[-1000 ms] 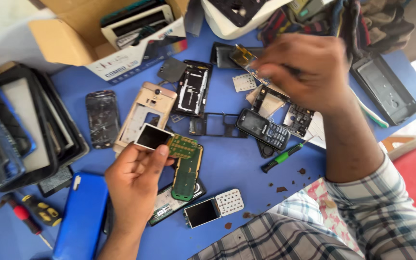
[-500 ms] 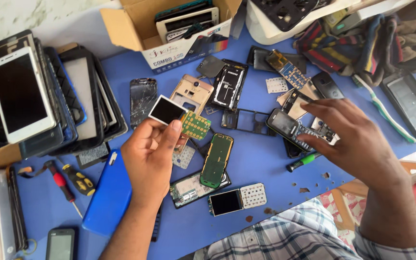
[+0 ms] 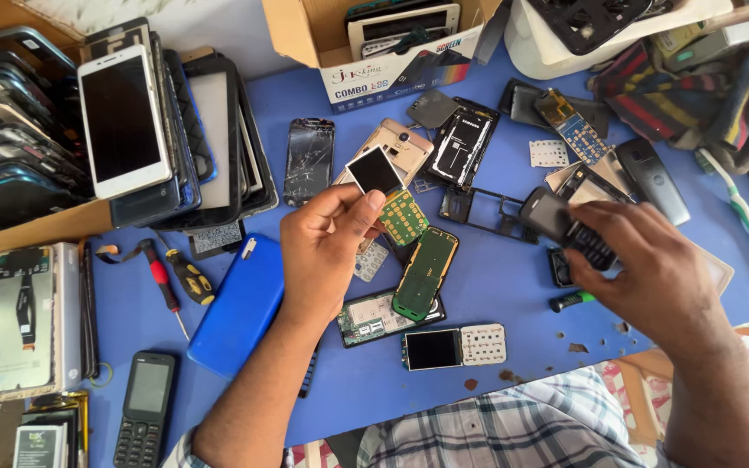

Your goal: The person disassembles several mobile phones on a cluttered workbench. They use a screwdriver to remove screws and pry open phone casings, then separate internal components such as circuit boards, screens, and batteries. The person handles multiple phones and parts, placing them on the table as they work.

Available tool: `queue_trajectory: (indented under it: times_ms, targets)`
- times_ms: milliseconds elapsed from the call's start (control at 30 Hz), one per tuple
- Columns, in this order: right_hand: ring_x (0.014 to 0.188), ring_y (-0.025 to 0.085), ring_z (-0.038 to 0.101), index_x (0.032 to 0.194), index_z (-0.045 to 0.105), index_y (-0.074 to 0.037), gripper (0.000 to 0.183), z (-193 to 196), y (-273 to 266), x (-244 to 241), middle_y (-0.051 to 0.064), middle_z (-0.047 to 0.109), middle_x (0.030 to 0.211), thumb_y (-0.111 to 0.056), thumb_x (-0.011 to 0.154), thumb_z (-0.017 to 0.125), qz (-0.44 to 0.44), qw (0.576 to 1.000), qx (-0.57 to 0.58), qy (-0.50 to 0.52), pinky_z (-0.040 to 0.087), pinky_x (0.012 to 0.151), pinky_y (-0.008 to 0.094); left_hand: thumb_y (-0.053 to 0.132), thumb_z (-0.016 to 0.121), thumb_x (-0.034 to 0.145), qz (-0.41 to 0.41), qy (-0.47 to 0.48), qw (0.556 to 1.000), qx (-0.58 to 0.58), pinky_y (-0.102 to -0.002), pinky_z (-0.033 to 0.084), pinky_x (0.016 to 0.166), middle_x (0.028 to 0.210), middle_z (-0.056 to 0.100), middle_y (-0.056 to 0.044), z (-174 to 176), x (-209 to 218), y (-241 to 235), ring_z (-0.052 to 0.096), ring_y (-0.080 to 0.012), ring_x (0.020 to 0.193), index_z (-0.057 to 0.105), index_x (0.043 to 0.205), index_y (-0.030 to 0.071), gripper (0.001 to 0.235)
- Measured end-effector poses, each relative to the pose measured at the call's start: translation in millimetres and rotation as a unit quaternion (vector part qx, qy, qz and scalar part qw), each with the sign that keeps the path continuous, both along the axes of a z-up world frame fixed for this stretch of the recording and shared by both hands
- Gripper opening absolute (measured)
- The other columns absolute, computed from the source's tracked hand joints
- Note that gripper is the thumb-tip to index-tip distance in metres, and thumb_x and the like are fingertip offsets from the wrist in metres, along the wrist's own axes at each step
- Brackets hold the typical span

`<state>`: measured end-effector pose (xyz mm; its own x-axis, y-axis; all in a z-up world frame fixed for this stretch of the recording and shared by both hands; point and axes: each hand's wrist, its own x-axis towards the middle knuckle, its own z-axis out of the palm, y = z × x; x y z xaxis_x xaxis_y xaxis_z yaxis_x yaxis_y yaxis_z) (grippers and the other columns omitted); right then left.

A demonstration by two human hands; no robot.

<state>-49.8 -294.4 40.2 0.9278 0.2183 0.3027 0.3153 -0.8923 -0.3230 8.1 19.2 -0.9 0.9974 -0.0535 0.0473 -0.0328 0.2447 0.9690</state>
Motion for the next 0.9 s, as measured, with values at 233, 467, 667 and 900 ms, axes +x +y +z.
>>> queue_trajectory:
  times_ms: [233,467,667,900]
  targets:
    - [0.116,0.031,0.067,0.126,0.066,-0.004,0.042,2,-9,16,0.011,0.070,0.125,-0.013,0.087,0.079,-0.023,0.999,-0.032,-0.034,0.054,0.099,0.041,0.015,0.071,0.101,-0.011,-0.005,1.000,-0.029,-0.026,0.061,0.077,0.085,0.071,-0.002,5,-4,-1,0.067,-0.0059,0.080,0.069,0.098,-0.003,0.018]
    - [0.123,0.034,0.061,0.128,0.065,-0.004,0.045,-8,-5,30,0.012,0.066,0.132,-0.013,0.086,0.079,-0.012,0.997,-0.068,-0.031,0.048,0.106,0.046,0.014,0.070,0.102,0.013,-0.013,1.000,-0.011,-0.024,0.058,0.073,0.084,0.069,-0.001,6,-3,1,0.063,-0.0039,0.077,0.067,0.096,0.000,0.015]
    - [0.131,0.033,0.056,0.131,0.062,-0.003,0.050,-4,10,28,0.014,0.062,0.138,-0.021,0.088,0.079,0.042,0.999,-0.024,-0.019,0.044,0.112,0.047,0.013,0.070,0.103,0.011,-0.012,1.000,-0.014,-0.023,0.055,0.071,0.082,0.066,0.000,3,-2,1,0.061,-0.0034,0.075,0.067,0.094,0.001,0.015]
    - [0.127,0.028,0.056,0.125,0.065,-0.007,0.049,-8,40,40,0.011,0.066,0.127,-0.026,0.083,0.081,0.107,0.990,-0.090,-0.011,0.031,0.116,0.051,0.012,0.069,0.103,0.014,-0.013,1.000,-0.021,-0.023,0.054,0.071,0.083,0.067,0.000,6,-3,1,0.061,-0.0038,0.075,0.067,0.095,0.000,0.014]
